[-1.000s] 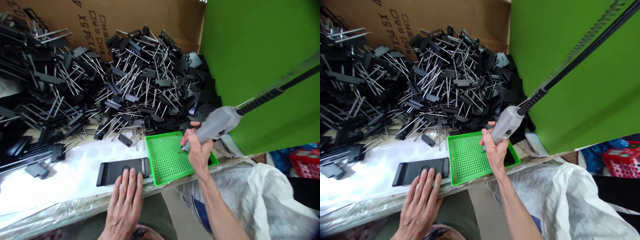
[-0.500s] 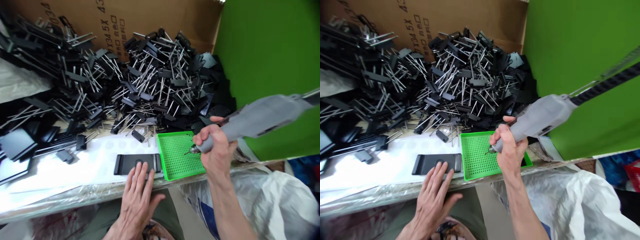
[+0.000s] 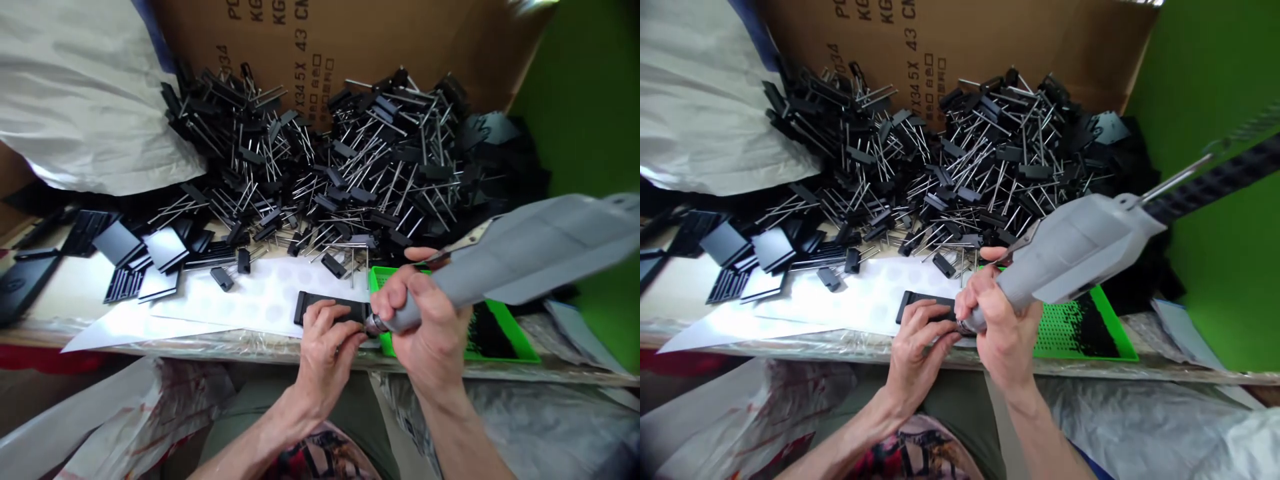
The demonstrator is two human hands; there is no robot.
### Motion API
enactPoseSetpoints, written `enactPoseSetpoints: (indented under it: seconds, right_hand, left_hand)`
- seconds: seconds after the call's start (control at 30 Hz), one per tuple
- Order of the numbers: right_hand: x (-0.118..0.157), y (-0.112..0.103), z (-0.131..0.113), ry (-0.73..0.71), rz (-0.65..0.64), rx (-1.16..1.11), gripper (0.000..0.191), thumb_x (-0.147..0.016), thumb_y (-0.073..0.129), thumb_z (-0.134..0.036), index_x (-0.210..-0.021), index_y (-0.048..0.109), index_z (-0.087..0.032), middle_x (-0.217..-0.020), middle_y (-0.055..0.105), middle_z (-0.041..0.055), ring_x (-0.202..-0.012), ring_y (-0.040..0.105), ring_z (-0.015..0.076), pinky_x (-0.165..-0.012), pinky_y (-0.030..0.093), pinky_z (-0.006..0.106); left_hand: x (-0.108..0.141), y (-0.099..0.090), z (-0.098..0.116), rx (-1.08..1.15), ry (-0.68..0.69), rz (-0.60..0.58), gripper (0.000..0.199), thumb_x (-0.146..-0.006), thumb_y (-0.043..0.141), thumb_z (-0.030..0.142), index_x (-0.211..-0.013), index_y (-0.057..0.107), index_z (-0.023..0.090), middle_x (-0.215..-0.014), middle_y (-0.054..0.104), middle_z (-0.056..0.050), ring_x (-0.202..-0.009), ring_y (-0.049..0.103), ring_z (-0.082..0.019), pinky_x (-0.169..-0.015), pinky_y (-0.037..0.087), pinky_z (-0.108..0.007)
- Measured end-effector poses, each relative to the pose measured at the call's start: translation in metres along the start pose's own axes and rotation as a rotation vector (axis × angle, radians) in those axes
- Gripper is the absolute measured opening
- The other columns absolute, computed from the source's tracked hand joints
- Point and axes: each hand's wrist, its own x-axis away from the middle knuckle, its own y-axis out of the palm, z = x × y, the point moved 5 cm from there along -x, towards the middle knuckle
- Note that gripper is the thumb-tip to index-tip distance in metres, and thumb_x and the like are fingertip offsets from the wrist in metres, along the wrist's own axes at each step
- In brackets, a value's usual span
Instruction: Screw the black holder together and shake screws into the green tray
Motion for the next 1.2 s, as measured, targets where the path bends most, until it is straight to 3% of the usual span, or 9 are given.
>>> enactPoseSetpoints:
  seconds: [0.37, 0.57, 0.7, 0.9, 1.2]
  right_hand:
    - [0.033, -0.005, 0.004, 0.078, 0.003, 0.051, 0.022, -0.083, 0.069, -0.029, -0.101, 0.057, -0.025, -0.058, 0.051, -0.0073, -0.046, 0.048, 0.0098, -0.049, 0.044, 0.027]
    - [0.032, -0.001, 0.005, 0.080, 0.005, 0.033, 0.024, -0.084, 0.068, -0.029, -0.103, 0.055, -0.025, -0.057, 0.051, -0.0089, -0.044, 0.048, 0.0085, -0.048, 0.044, 0.025]
    - [0.028, 0.000, 0.006, 0.059, -0.006, 0.020, 0.023, -0.084, 0.068, -0.028, -0.104, 0.057, -0.025, -0.058, 0.052, -0.0088, -0.044, 0.049, 0.0081, -0.048, 0.045, 0.024]
    - [0.025, -0.002, 0.007, 0.033, -0.017, 0.022, 0.018, -0.084, 0.067, -0.026, -0.099, 0.058, -0.025, -0.059, 0.051, -0.0080, -0.045, 0.049, 0.0092, -0.047, 0.044, 0.026]
    - [0.033, -0.007, 0.012, 0.073, -0.010, 0.100, 0.023, -0.084, 0.067, -0.027, -0.104, 0.056, -0.028, -0.059, 0.052, -0.0085, -0.044, 0.048, 0.0103, -0.048, 0.043, 0.028]
  left_hand:
    - [0.026, -0.002, 0.008, 0.078, -0.014, -0.024, 0.011, -0.083, 0.069, 0.009, -0.089, 0.067, 0.018, -0.089, 0.068, -0.005, -0.093, 0.057, -0.020, -0.081, 0.053, -0.033]
    - [0.025, -0.002, 0.004, 0.128, -0.045, -0.048, 0.011, -0.081, 0.073, 0.015, -0.089, 0.066, 0.018, -0.080, 0.068, -0.002, -0.086, 0.056, -0.018, -0.077, 0.052, -0.032]
    - [0.027, 0.000, 0.001, 0.105, -0.093, -0.088, 0.022, -0.078, 0.077, 0.020, -0.097, 0.066, 0.018, -0.088, 0.069, -0.004, -0.089, 0.057, -0.020, -0.078, 0.052, -0.033]
    - [0.028, -0.003, 0.000, 0.123, -0.086, -0.065, 0.013, -0.085, 0.066, 0.007, -0.092, 0.067, 0.018, -0.087, 0.069, -0.004, -0.088, 0.057, -0.017, -0.078, 0.052, -0.029]
    - [0.031, -0.002, 0.003, 0.019, -0.021, -0.066, 0.012, -0.087, 0.063, 0.008, -0.093, 0.066, 0.018, -0.088, 0.069, -0.005, -0.089, 0.058, -0.017, -0.078, 0.054, -0.030]
